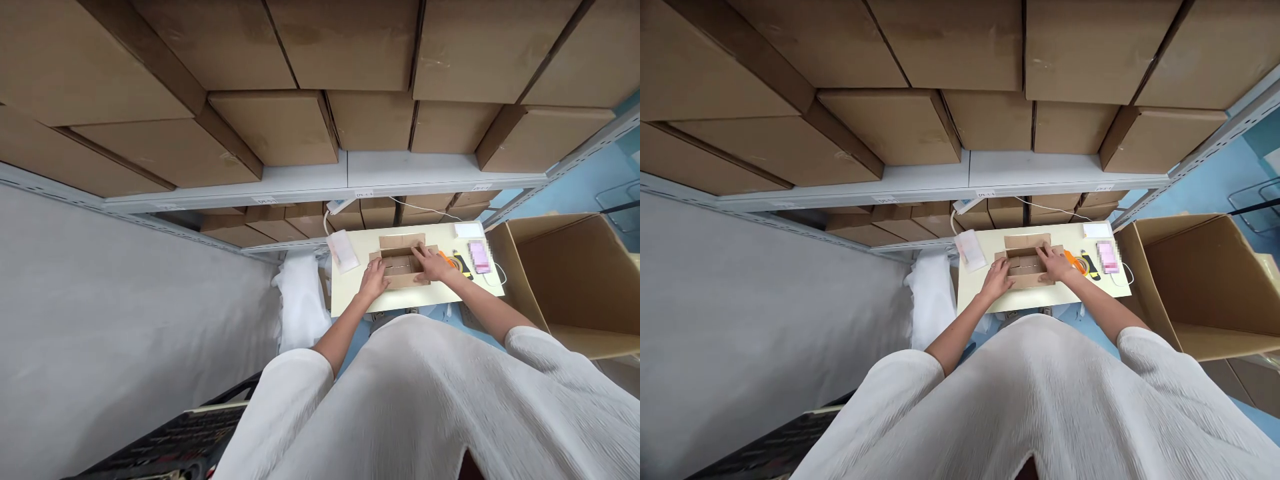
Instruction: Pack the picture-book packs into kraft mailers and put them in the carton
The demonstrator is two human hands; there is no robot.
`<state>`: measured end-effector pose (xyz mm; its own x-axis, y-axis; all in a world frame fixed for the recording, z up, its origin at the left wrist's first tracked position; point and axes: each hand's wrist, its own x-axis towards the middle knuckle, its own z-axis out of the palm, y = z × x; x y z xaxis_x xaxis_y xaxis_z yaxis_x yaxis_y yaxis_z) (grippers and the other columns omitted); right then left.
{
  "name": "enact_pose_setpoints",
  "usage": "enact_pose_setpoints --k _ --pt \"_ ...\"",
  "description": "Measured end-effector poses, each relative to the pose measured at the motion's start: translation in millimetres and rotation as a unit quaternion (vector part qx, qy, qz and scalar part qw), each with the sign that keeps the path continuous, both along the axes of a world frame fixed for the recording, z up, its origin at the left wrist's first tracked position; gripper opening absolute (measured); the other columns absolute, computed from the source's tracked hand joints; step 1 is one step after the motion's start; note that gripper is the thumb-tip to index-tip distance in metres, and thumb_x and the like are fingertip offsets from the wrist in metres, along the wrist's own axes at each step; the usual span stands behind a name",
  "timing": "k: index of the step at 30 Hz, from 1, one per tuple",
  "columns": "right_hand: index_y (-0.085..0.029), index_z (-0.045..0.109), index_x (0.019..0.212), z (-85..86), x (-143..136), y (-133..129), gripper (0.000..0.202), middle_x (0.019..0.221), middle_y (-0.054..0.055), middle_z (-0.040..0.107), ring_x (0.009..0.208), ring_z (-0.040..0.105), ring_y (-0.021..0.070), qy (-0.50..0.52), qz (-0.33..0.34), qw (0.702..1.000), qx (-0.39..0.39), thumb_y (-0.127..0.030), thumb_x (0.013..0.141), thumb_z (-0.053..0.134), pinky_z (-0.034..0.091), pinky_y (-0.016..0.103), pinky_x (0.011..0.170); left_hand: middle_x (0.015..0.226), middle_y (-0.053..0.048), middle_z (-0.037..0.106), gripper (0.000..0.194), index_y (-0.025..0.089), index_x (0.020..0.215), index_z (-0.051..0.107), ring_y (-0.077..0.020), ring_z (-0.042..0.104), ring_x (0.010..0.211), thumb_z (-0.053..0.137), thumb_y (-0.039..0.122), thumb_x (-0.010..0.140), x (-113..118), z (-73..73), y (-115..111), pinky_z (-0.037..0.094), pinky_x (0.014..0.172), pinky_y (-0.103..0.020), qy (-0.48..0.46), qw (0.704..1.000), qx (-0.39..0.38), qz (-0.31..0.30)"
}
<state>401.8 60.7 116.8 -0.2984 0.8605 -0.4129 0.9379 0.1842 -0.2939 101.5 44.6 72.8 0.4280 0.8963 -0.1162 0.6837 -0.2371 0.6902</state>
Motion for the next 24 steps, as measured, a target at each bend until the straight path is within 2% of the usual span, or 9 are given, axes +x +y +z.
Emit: enact_pose_setpoints --k 4,8,11,14,17,19,22,24 --pt "-0.027 0.028 0.179 -12.0 -10.3 10.1 0.134 0.189 0.023 0.011 0.166 0.032 0.0529 -0.01 -0.02 1.0 -0.014 -0.06 0.069 0.098 0.04 0.068 0.127 0.168 -0.016 0.051 0.065 0.026 0.146 0.066 -0.0407 0.045 0.161 0.086 0.022 0.084 -1.7 -3.7 -1.3 0.042 0.133 -0.06 -0.029 1.0 -0.007 0.006" --pt "-0.027 0.025 0.18 -16.6 -13.9 14.1 0.136 0.188 0.024 0.015 0.165 0.034 0.0521 -0.046 -0.01 0.999 -0.021 -0.056 0.069 0.098 0.038 0.069 0.127 0.157 -0.014 0.062 0.05 0.026 0.144 0.068 -0.0339 0.055 0.153 0.074 0.026 0.095 -10.9 -9.2 3.2 0.045 0.131 -0.053 -0.093 0.994 -0.025 0.046" --pt "-0.026 0.025 0.18 -15.8 -14.2 13.8 0.134 0.187 0.024 0.022 0.162 0.038 0.0516 -0.062 -0.007 0.998 -0.007 -0.058 0.07 0.097 0.037 0.068 0.127 0.145 -0.013 0.07 0.037 0.026 0.138 0.07 -0.0277 0.067 0.137 0.062 0.025 0.102 -28.8 -17.9 17.6 0.054 0.121 -0.046 -0.156 0.977 -0.04 0.142" --pt "-0.028 0.029 0.178 -12.8 -15.1 13.0 0.132 0.184 0.023 0.03 0.159 0.04 0.0526 -0.067 -0.011 0.998 0.009 -0.061 0.07 0.097 0.036 0.07 0.126 0.135 -0.013 0.075 0.03 0.023 0.13 0.07 -0.0249 0.076 0.118 0.059 0.023 0.103 -57.3 -29.5 41.4 0.058 0.111 -0.042 -0.152 0.934 -0.089 0.31" --pt "-0.026 0.032 0.177 -8.4 -17.0 12.9 0.13 0.182 0.023 0.033 0.156 0.042 0.0538 -0.082 -0.01 0.997 0.014 -0.059 0.07 0.098 0.035 0.07 0.125 0.127 -0.014 0.078 0.03 0.022 0.13 0.068 -0.0297 0.074 0.125 0.066 0.027 0.1 -89.2 -41.3 66.4 0.054 0.115 -0.046 -0.072 0.875 -0.161 0.451" --pt "-0.026 0.031 0.178 -5.2 -18.5 13.0 0.131 0.183 0.023 0.032 0.155 0.042 0.0538 -0.096 -0.007 0.995 0.01 -0.058 0.07 0.097 0.035 0.07 0.125 0.133 -0.017 0.076 0.035 0.023 0.13 0.066 -0.0361 0.068 0.138 0.073 0.033 0.097 -105.8 -48.2 80.0 0.051 0.118 -0.052 -0.021 0.843 -0.201 0.499" --pt "-0.026 0.028 0.179 -0.7 -20.9 12.4 0.13 0.185 0.023 0.029 0.156 0.042 0.053 -0.116 -0.003 0.993 0.002 -0.058 0.072 0.096 0.036 0.069 0.125 0.146 -0.027 0.069 0.046 0.02 0.132 0.064 -0.0468 0.06 0.147 0.078 0.038 0.092 -116.8 -56.5 93.8 0.048 0.118 -0.064 0.006 0.832 -0.232 0.503" --pt "-0.025 0.025 0.18 1.4 -22.3 11.4 0.131 0.186 0.023 0.027 0.157 0.041 0.0525 -0.128 -0.002 0.992 -0.004 -0.056 0.074 0.095 0.036 0.068 0.126 0.151 -0.03 0.065 0.051 0.019 0.134 0.062 -0.05 0.058 0.148 0.079 0.041 0.091 -115.5 -61.3 98.9 0.046 0.118 -0.067 0.019 0.831 -0.251 0.496"
